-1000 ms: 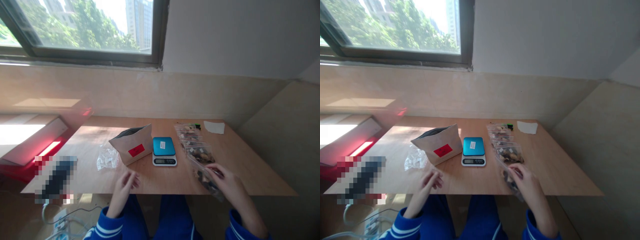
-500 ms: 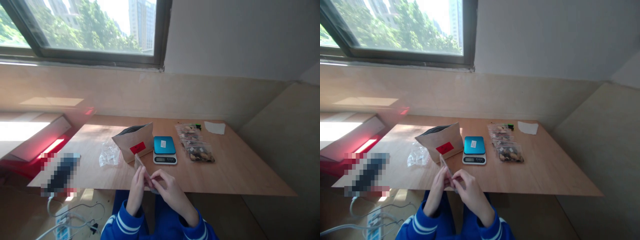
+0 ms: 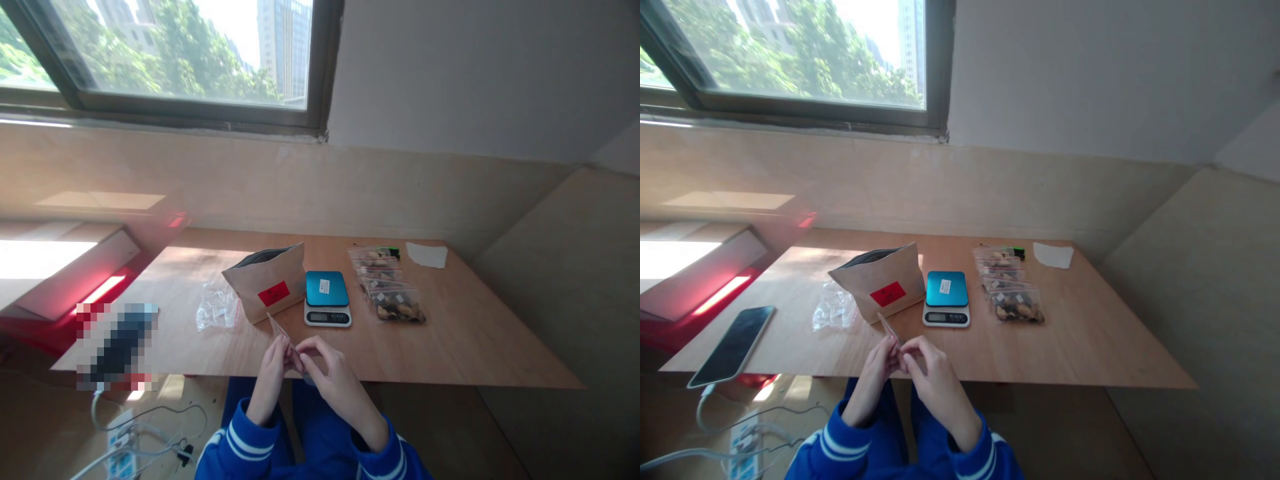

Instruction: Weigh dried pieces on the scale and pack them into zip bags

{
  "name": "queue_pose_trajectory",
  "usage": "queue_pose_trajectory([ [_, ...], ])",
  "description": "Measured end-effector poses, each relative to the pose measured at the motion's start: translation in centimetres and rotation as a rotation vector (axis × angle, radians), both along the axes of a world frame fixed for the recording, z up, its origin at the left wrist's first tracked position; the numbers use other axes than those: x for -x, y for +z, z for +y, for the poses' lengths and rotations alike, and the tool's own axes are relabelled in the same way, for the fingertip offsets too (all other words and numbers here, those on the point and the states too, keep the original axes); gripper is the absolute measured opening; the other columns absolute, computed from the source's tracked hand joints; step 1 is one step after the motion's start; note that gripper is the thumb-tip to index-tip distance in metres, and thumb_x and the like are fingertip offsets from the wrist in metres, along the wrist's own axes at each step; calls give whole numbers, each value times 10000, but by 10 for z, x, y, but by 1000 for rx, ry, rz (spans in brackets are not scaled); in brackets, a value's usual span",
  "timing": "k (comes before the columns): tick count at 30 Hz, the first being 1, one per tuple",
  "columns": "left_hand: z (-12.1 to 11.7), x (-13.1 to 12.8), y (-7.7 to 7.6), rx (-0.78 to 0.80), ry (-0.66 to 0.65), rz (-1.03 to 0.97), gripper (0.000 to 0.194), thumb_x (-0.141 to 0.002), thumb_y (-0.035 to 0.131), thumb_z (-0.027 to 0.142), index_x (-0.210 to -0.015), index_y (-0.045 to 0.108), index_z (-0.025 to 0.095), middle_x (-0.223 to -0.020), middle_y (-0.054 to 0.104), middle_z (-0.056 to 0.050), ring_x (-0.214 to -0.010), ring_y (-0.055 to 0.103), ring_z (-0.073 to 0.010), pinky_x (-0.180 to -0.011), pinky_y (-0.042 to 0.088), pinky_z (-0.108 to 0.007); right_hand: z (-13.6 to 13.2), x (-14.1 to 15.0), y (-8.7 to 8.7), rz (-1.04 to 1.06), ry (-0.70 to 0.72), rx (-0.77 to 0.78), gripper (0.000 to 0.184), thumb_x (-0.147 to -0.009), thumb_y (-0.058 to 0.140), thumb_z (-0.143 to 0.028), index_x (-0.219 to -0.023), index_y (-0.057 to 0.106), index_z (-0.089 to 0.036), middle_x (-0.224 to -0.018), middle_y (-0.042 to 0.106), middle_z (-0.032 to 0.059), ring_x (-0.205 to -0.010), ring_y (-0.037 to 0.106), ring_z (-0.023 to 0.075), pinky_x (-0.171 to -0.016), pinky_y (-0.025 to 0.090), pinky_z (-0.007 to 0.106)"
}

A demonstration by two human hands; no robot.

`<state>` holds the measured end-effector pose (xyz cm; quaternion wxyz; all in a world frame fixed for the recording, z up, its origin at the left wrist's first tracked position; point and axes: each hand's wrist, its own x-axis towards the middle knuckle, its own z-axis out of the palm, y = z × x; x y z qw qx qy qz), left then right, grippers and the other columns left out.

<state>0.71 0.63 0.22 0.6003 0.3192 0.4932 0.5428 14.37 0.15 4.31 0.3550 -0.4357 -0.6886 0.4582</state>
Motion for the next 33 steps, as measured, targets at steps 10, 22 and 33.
queue_pose_trajectory([
  [10,-7,-4,12,-183,78,315,407,-771,590,508,-581,412,195,-539,364,56,-508,370,-93,-479,312,-223,-4,16,-3,-157,-159,-106,138,-901,511,-266,-820,608,-212,-823,693,47,-782,667,206,-713,492,292],
  [22,-13,4,13,-292,-72,322,390,-893,497,455,-621,467,177,-562,450,29,-558,446,-105,-557,371,-230,12,8,-3,178,-72,124,223,-842,601,-359,-706,570,-185,-678,660,26,-684,659,179,-709,507,286],
  [33,-9,17,23,-430,-257,373,388,-941,424,396,-650,547,170,-539,581,-22,-556,576,-141,-609,449,-257,34,2,-3,359,-406,57,241,-794,647,-399,-714,600,-176,-769,682,39,-688,622,160,-681,491,278],
])
